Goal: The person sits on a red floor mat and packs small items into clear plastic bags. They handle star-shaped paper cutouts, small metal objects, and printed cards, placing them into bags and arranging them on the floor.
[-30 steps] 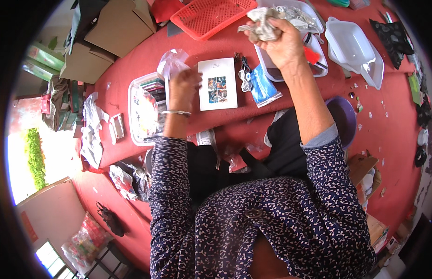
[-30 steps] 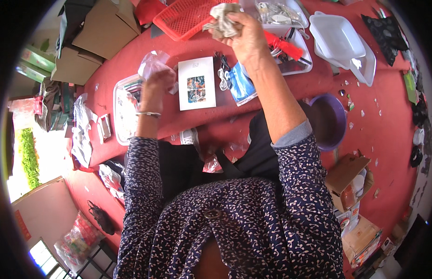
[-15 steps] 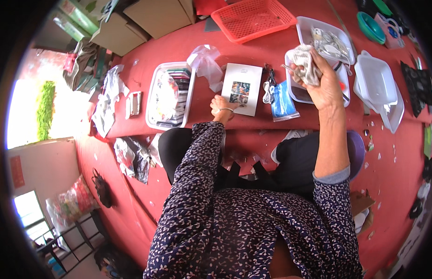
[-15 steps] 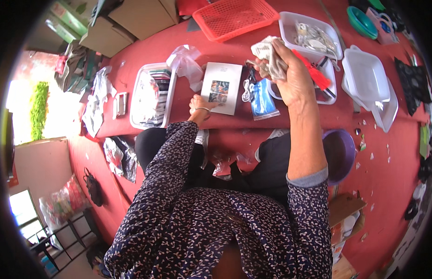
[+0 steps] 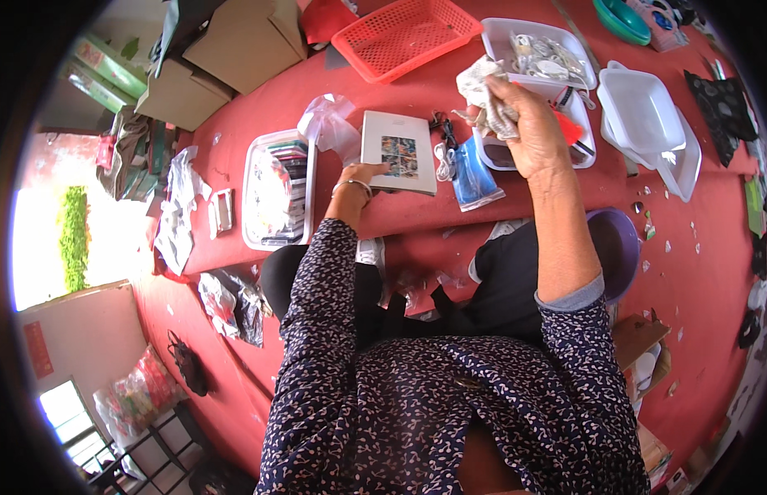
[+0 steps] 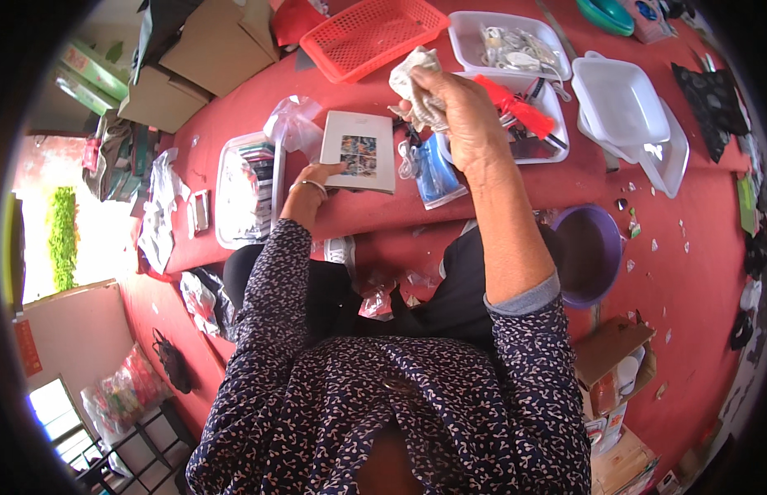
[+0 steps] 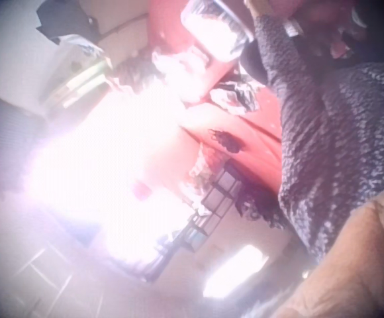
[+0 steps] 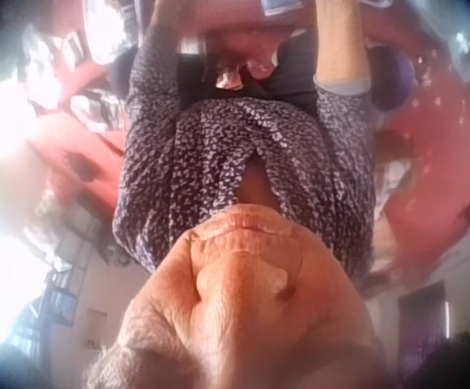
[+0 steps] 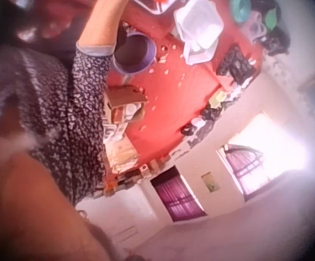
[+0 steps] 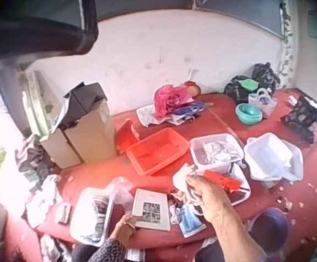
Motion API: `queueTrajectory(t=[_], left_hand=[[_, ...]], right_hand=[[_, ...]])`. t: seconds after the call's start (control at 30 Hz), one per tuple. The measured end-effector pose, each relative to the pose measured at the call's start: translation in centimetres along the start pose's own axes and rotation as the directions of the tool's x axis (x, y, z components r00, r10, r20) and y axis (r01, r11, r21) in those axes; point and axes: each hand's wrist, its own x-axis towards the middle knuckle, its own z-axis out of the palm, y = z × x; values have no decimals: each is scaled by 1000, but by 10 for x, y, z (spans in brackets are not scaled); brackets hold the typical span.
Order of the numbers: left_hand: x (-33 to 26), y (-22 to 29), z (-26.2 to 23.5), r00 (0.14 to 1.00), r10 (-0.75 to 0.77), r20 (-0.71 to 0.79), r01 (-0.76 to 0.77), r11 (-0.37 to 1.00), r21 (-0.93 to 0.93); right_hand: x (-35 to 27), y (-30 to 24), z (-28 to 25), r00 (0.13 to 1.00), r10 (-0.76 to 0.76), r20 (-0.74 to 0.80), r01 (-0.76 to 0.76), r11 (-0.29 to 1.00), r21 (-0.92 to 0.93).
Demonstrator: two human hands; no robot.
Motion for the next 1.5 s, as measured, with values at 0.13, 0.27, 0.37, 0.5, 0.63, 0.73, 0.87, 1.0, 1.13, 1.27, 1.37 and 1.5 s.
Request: queueTrajectory(t=[0.13, 0.27, 0.37, 0.5, 0.63, 0.73, 0.87, 1.0, 1.13, 1.27, 1.37, 1.5], left_hand=[[-18, 42, -12, 997, -76, -3, 76, 997, 22], [-35, 74, -29, 997, -18, 81, 51, 907, -418], [-78, 102, -24, 990, 6, 139, 64, 867, -494], [-101, 90, -18, 951, 119, 285, 83, 791, -607], [-93, 80, -21, 873, 83, 480, 221, 810, -543], [-98, 79, -19, 895, 96, 435, 171, 828, -534], [-105, 85, -24, 831, 161, 532, 168, 840, -516], [-103, 93, -48, 692, 173, 701, 227, 870, -438], [-90, 83, -58, 882, 256, 396, 25, 814, -581], [-84, 80, -52, 942, 265, 206, -150, 881, -448], [-96, 81, -42, 869, 385, 312, -233, 873, -428], [-102, 84, -34, 707, 444, 551, -220, 878, -426]], right_hand=[[8, -1, -8, 996, -34, -84, 35, 999, 5], [9, 2, -11, 919, -386, -75, 302, 815, -494], [12, 3, -21, 808, -511, 292, 437, 188, -880], [13, 25, 1, 827, -454, 331, 392, 44, -919], [14, 34, 10, 793, -293, 534, 496, -199, -846], [19, 35, 12, 742, -389, 545, 494, -233, -838], [20, 30, 23, 660, -474, 582, 532, -252, -808], [24, 28, 13, 797, -411, 442, 471, -34, -881], [26, 27, 8, 948, -204, 242, 293, 276, -916], [27, 35, 4, 994, 48, 100, 27, 770, -637], [20, 30, 14, 980, 185, 79, -125, 866, -485], [18, 25, 9, 949, 307, 73, -256, 883, -393]])
